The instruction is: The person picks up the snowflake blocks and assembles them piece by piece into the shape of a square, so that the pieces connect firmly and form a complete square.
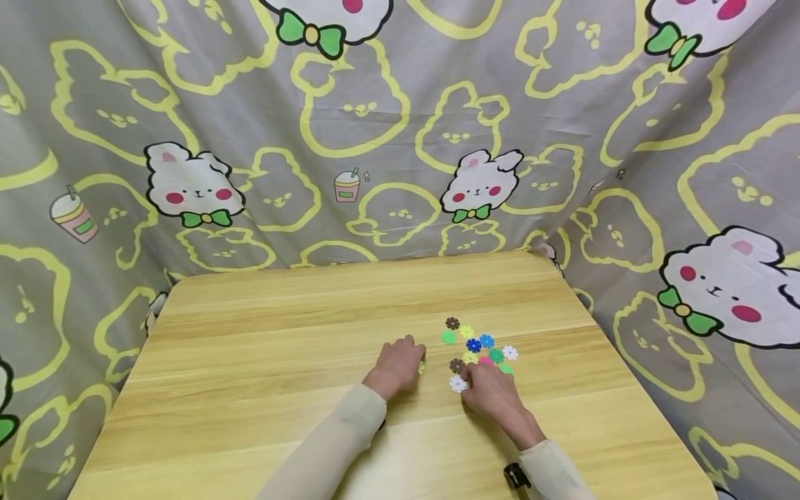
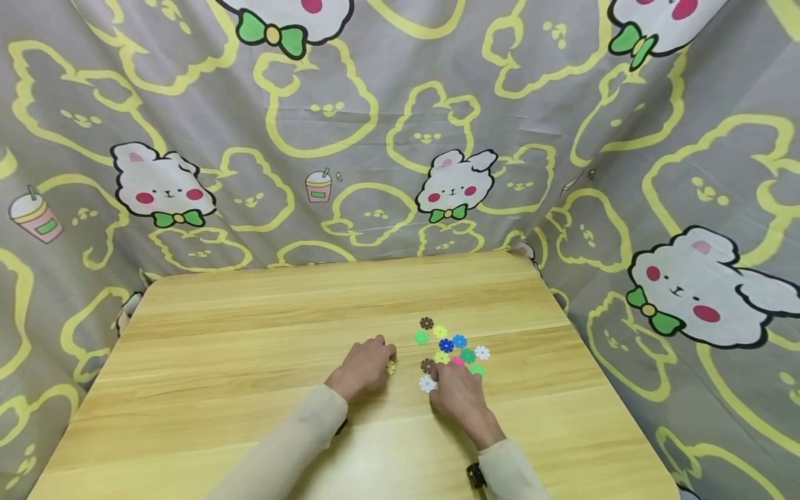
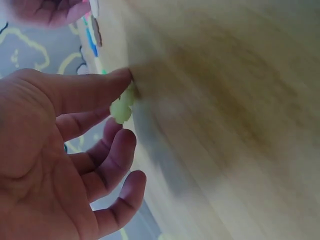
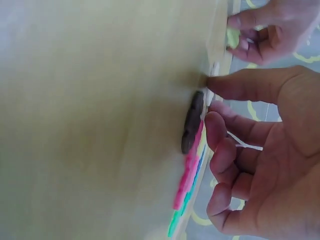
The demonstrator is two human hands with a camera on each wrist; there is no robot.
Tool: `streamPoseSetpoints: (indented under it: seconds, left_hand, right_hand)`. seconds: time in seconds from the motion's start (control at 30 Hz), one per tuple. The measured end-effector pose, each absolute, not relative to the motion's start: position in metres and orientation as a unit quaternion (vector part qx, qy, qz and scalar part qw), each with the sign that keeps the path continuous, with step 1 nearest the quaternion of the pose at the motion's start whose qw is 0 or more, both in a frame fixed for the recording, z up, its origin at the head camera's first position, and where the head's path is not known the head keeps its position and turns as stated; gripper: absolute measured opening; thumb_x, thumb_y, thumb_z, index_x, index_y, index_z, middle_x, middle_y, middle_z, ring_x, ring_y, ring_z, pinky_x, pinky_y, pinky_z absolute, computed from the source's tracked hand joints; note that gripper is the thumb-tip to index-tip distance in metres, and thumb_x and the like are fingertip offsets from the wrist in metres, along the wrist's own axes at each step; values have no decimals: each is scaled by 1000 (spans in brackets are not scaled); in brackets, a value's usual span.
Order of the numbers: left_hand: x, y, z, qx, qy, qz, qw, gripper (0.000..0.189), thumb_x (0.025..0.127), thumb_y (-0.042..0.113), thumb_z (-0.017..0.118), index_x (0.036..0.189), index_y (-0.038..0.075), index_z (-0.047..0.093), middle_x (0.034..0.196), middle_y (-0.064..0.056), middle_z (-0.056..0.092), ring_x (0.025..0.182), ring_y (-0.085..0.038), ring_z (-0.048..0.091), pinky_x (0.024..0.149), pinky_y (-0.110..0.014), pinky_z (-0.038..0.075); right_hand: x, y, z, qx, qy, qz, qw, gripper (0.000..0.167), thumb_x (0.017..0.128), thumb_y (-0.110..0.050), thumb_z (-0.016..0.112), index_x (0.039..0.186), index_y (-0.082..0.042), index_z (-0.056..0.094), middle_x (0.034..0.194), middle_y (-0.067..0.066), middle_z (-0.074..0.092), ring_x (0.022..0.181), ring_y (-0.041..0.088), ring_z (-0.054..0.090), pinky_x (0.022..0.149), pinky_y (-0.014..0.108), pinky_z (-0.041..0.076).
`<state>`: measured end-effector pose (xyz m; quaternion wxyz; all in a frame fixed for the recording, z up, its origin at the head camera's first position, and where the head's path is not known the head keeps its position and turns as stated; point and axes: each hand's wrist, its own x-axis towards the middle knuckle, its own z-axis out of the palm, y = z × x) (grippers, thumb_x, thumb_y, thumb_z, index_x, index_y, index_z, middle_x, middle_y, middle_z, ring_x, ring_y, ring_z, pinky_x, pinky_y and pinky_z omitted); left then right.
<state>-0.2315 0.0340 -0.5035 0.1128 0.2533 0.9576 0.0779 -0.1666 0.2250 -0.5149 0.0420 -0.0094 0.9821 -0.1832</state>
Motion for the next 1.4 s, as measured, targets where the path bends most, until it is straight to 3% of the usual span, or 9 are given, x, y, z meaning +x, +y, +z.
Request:
streamPoseSetpoints:
  seconds: [0.13,0.27,0.4,0.63,0.77,1.0,1.17,1.4]
  left_hand:
    - [-231,25,-503,248,955,110,118,23,85,12,67,106,20,66,98,0,55,81,-16,52,77,-37,48]
    - [-229,18,-504,244,952,142,115,20,85,11,66,104,17,65,96,0,54,73,-14,49,68,-30,46]
    - [-224,11,-506,243,947,179,112,17,87,11,65,103,15,64,95,0,51,70,-13,46,63,-26,43]
    - [-217,-5,-510,246,931,244,111,13,91,3,56,97,13,61,91,1,55,72,-12,49,66,-24,44]
    - [-217,-15,-509,235,920,299,92,8,93,8,58,95,12,64,86,2,62,74,-9,54,67,-25,47]
    - [-211,-37,-494,121,869,472,83,7,90,16,65,94,11,67,83,1,65,72,-10,62,65,-27,53]
    - [-200,-52,-481,42,776,622,99,16,88,11,65,100,0,66,86,-9,65,72,-17,67,68,-33,59]
    - [-183,-73,-468,-35,677,726,120,22,88,5,66,107,-5,62,85,-7,65,71,-15,65,70,-29,58]
  right_hand:
    - [-166,225,-516,-7,981,-186,44,15,76,-21,75,86,-15,64,69,-4,52,62,13,45,53,30,35]
    - [-167,223,-517,-4,981,-188,49,24,77,-36,79,75,-19,62,68,-5,51,60,12,45,52,28,33]
    - [-169,222,-515,-2,976,-206,66,24,73,-31,83,70,-19,62,67,-5,54,60,12,46,52,27,35]
    - [-166,217,-512,-13,965,-241,103,31,72,-22,84,83,-17,56,70,-3,53,63,15,46,55,27,35]
    - [-166,212,-512,-35,965,-248,73,27,74,-23,83,88,-17,60,71,-6,55,62,12,46,54,25,37]
    - [-173,191,-503,-98,939,-330,-7,8,79,-28,79,83,-23,76,73,-12,66,61,3,51,55,19,43]
    - [-180,166,-492,-162,906,-385,-68,12,85,-31,73,92,-22,78,76,-12,66,62,-1,51,56,18,45]
    - [-181,137,-478,-217,874,-421,-107,14,94,-28,63,98,-21,74,86,-11,65,67,0,52,59,18,48]
